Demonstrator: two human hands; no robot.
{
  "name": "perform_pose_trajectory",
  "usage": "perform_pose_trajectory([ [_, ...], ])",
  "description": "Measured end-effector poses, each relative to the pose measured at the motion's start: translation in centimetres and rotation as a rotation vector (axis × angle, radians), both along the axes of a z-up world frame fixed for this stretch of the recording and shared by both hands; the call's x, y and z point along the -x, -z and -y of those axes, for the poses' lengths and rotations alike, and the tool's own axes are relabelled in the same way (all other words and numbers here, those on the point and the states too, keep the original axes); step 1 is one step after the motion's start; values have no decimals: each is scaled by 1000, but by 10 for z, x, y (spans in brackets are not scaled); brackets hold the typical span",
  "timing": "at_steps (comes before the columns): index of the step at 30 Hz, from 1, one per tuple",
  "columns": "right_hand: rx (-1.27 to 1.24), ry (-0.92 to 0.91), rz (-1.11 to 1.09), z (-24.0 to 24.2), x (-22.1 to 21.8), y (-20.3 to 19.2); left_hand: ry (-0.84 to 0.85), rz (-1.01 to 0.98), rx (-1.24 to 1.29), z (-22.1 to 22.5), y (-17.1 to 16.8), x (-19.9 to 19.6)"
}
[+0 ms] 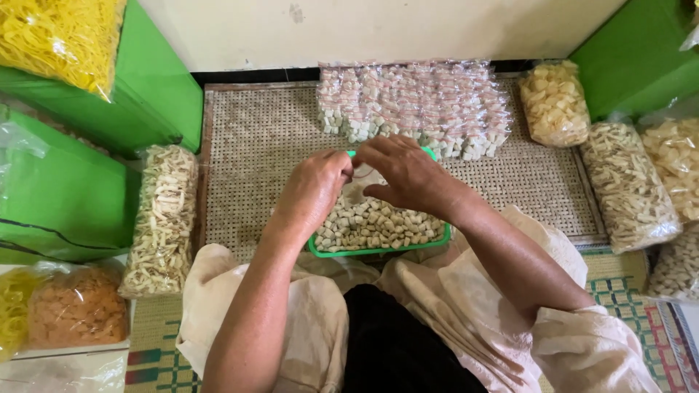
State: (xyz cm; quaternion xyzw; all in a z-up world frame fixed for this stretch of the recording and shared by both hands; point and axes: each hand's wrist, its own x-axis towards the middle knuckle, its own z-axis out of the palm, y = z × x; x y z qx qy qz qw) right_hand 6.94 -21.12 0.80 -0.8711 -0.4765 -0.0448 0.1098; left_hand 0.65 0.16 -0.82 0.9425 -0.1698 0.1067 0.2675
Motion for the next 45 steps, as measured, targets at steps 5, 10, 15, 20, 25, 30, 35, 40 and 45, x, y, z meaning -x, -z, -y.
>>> perform_pose_trajectory([
  [5,-363,-17,-523,-10,3,-28,-34,-52,192,-6,-11,3],
  [10,-333,46,-696,-3,0,-12,-26,-25,241,-13,-22,4],
  [15,-508,43,-917,4,-9,9,-15,5,258,-15,-26,9],
  [20,-650,-14,-1011,3,-12,14,-30,25,279,-18,-28,9],
  [25,-654,-22,-911,-2,-8,6,-17,30,291,-20,-30,8],
  [30,-686,-33,-881,-4,-11,16,-16,41,288,-19,-39,11],
  [35,-656,-51,-1249,7,-28,29,-8,55,264,-22,-32,7],
  [40,-612,154,-1370,23,-56,70,-45,35,211,-23,-35,9],
  [45,-335,428,-1023,68,-94,165,-85,37,147,-24,-26,7],
])
